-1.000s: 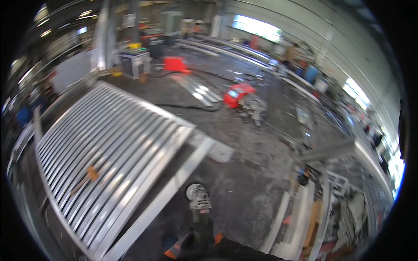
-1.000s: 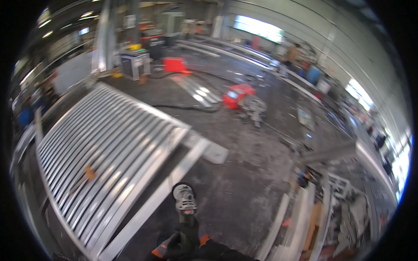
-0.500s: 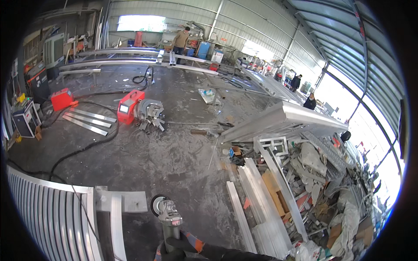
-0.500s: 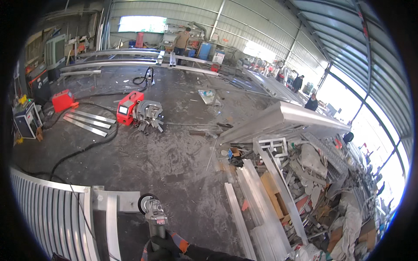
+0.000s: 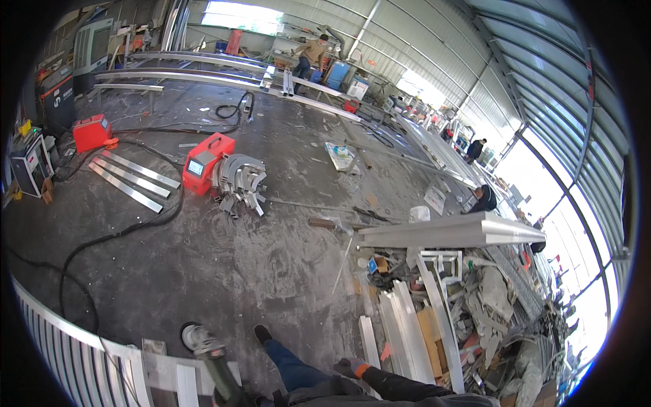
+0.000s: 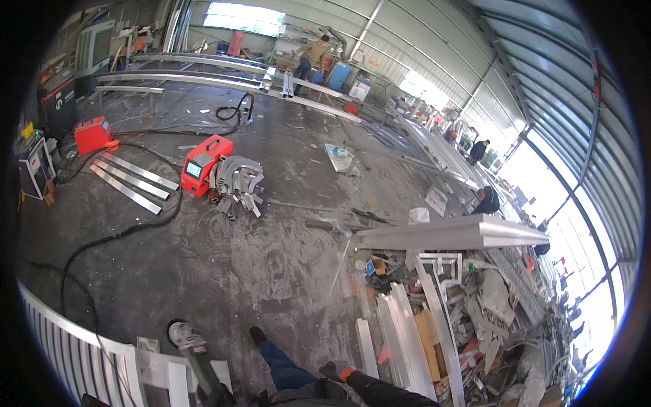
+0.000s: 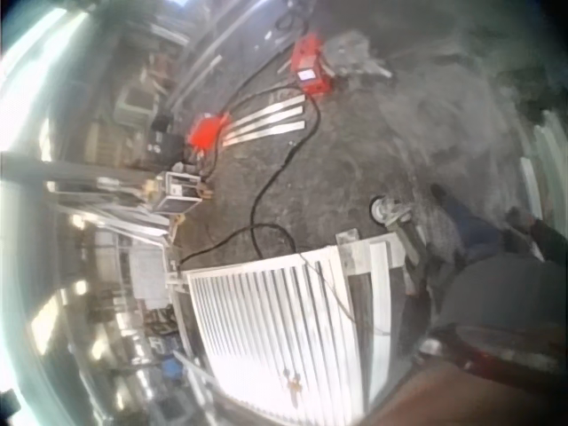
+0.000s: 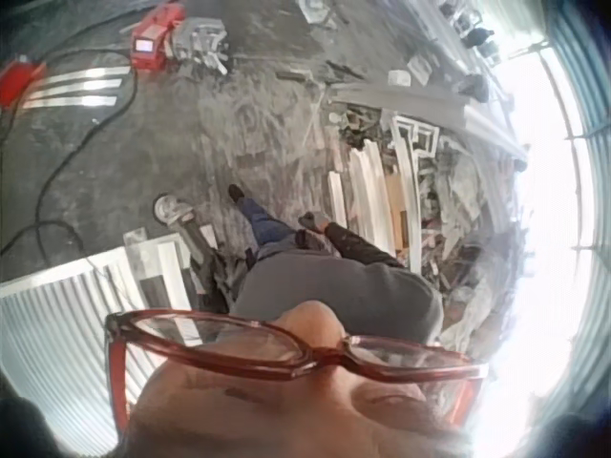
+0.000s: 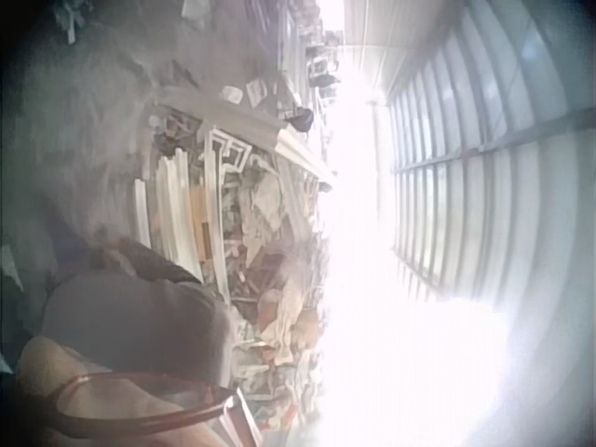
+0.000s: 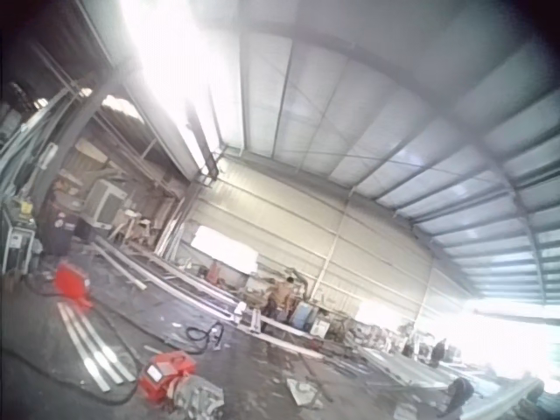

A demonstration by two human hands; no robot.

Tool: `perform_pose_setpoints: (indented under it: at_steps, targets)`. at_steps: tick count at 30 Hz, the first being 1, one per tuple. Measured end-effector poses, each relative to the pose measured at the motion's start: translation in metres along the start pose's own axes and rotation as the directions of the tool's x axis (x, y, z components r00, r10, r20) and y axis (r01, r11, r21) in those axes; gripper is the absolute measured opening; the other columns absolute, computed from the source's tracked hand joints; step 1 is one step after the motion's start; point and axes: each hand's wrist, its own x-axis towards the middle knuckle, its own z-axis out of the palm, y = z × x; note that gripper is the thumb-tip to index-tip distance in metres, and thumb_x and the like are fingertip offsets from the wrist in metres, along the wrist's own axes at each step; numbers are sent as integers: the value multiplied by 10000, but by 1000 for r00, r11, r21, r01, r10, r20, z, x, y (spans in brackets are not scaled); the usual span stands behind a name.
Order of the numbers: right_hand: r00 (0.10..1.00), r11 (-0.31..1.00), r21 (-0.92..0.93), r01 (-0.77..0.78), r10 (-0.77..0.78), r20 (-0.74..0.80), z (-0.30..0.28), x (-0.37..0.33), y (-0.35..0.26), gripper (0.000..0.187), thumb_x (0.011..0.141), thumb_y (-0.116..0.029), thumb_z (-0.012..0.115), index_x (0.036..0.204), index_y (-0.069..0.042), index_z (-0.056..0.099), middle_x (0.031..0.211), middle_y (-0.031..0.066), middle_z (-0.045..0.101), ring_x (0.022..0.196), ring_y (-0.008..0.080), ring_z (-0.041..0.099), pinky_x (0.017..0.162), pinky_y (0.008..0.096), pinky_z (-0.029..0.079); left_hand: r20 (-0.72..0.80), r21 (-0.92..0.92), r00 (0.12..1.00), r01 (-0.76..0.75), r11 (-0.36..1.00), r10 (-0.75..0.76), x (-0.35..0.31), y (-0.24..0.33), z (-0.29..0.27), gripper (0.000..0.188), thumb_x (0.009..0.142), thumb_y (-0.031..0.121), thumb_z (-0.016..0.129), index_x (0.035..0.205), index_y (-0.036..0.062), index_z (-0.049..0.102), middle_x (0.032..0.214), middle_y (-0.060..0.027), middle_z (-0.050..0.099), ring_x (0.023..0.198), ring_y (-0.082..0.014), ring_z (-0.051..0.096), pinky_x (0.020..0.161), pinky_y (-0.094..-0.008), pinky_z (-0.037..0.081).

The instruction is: The person assembles a large metal frame by drilling holes, grinding edges, and using a hammer to fit components. They handle a metal sheet, drill, angle grinder, and hammer to complete the assembly.

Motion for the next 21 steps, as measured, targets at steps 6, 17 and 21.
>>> perform_pose_setpoints:
  at_steps: [6, 17, 21]
  targets:
    - [973, 968, -103, 227, -230, -15, -207, 106, -187, 492, 895, -420, 565, 1260, -89, 565, 1172, 173, 628, 1080, 313, 605, 943, 394, 447, -348, 106, 892, -267, 958, 287, 89, 94, 55, 640, 904, 368, 622, 1430, 113, 363, 1169, -144, 556, 985, -259, 542, 830, -453, 455]
    - [-456, 115, 539, 834, -406, 792, -97, 107, -568, 459, 857, -225, 609, 1312, -208, 553, 1382, 136, 487, 1259, 348, 492, 1031, 414, 412, -386, -420, 358, -888, 184, 850, 65, 331, 195, 721, 831, 408, 702, 1362, 53, 366, 990, -54, 482, 744, -157, 486, 574, -304, 446]
    - [12, 33, 1, 999, -385, 923, -122, 218, -629, 466, 789, -341, 704, 1227, -205, 623, 1338, 169, 514, 1221, 360, 513, 1024, 418, 430, -389, -269, -8, -955, -122, 921, 61, 416, 178, 691, 879, 337, 687, 1327, -54, 334, 940, -56, 449, 728, -120, 478, 543, -255, 458]
